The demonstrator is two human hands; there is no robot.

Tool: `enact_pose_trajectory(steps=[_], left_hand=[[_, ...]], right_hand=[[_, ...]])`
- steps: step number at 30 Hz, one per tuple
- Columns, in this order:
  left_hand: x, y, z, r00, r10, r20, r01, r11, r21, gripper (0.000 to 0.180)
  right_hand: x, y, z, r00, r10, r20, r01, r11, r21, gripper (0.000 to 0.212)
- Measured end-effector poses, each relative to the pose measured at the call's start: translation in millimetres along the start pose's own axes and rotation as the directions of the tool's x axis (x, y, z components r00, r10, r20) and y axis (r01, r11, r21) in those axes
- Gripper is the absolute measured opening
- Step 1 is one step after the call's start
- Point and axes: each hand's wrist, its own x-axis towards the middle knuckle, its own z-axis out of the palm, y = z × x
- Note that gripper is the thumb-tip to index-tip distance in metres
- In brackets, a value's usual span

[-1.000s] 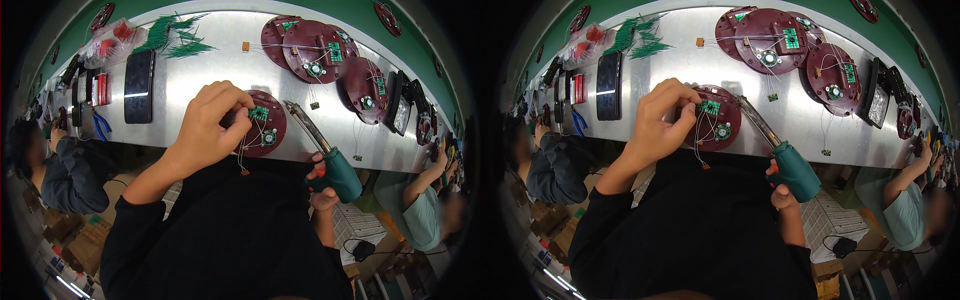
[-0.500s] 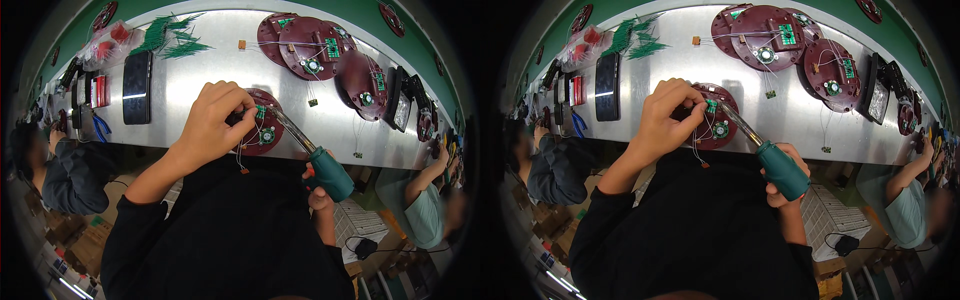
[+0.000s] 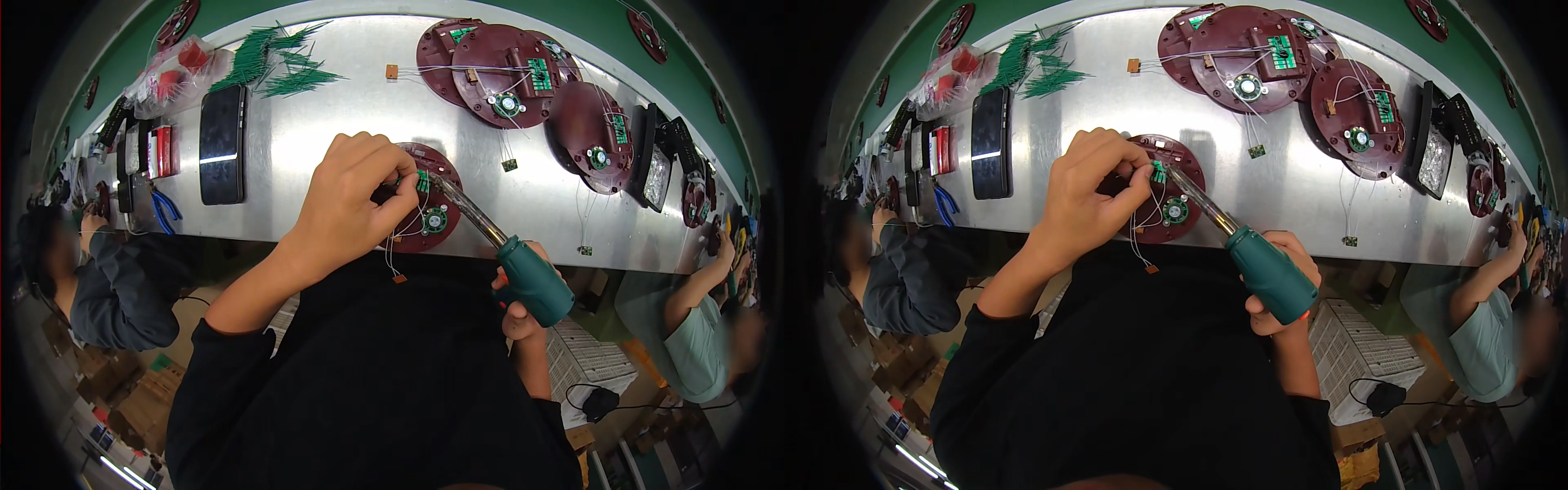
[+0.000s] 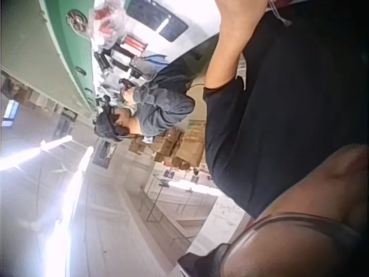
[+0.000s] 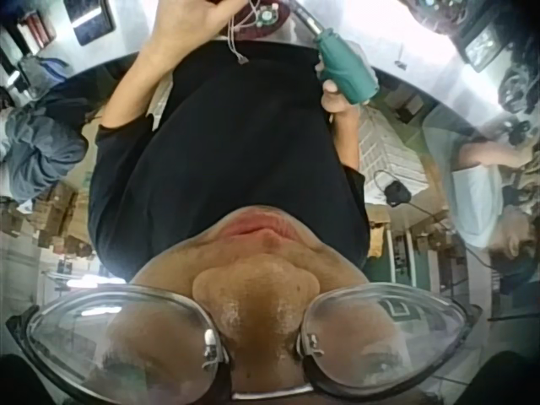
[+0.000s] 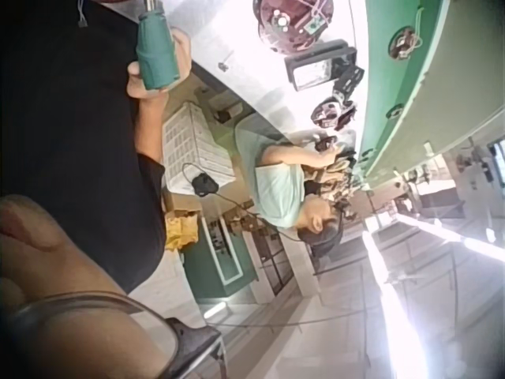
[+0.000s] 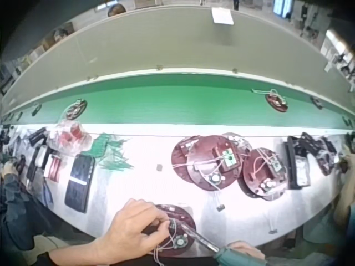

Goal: Soldering electronic components onto circular circuit boards at an assembly line station.

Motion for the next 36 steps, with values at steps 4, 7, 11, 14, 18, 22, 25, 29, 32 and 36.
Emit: enact_pose_trajectory(steps=[4, 7, 11, 14, 18, 22, 25, 29, 32, 36], left_hand=[[1, 0, -1, 1.0, 0.003, 0.008, -0.003, 1.0, -0.01, 0.012], [3, 0, -2, 1.0, -0.005, 0.025, 0.006, 0.999, -0.033, 0.012], [3, 0, -2, 0.999, -0.012, 0.039, 0.012, 1.0, -0.015, 0.012], [3, 1, -2, 0.999, -0.018, 0.045, 0.018, 1.0, -0.008, 0.012], [3, 3, -2, 0.999, -0.013, 0.045, 0.012, 1.0, 0.005, 0.012], [6, 6, -6, 0.993, -0.034, 0.111, 0.028, 0.998, 0.053, 0.012], [9, 6, -9, 0.99, -0.031, 0.136, 0.022, 0.997, 0.069, 0.013], [9, 5, -10, 0.987, -0.017, 0.162, 0.0, 0.994, 0.108, 0.015], [10, 7, -11, 0.986, -0.001, 0.165, -0.027, 0.986, 0.166, 0.018], [12, 10, -14, 0.987, 0.004, 0.159, -0.029, 0.987, 0.155, 0.02]], right_hand=[[-1, -2, 1, 1.0, 0.025, -0.014, -0.025, 1.0, 0.013, 0.072], [-7, 3, -1, 0.999, 0.035, -0.022, -0.034, 0.999, 0.023, 0.072], [-15, 3, -4, 0.991, 0.135, -0.025, -0.134, 0.989, 0.062, 0.076], [-18, 7, -5, 0.992, 0.124, -0.025, -0.122, 0.99, 0.072, 0.079], [-18, 7, -5, 0.994, 0.114, -0.005, -0.113, 0.991, 0.073, 0.08], [-19, 9, -4, 0.992, 0.115, -0.042, -0.111, 0.99, 0.088, 0.079], [-18, 9, -3, 0.994, 0.107, -0.037, -0.103, 0.99, 0.098, 0.078], [-19, 12, -3, 0.993, 0.111, -0.045, -0.105, 0.989, 0.107, 0.077], [-18, 13, -2, 0.993, 0.097, -0.062, -0.089, 0.988, 0.126, 0.076], [-17, 11, -3, 0.991, 0.113, -0.075, -0.1, 0.981, 0.167, 0.077]])
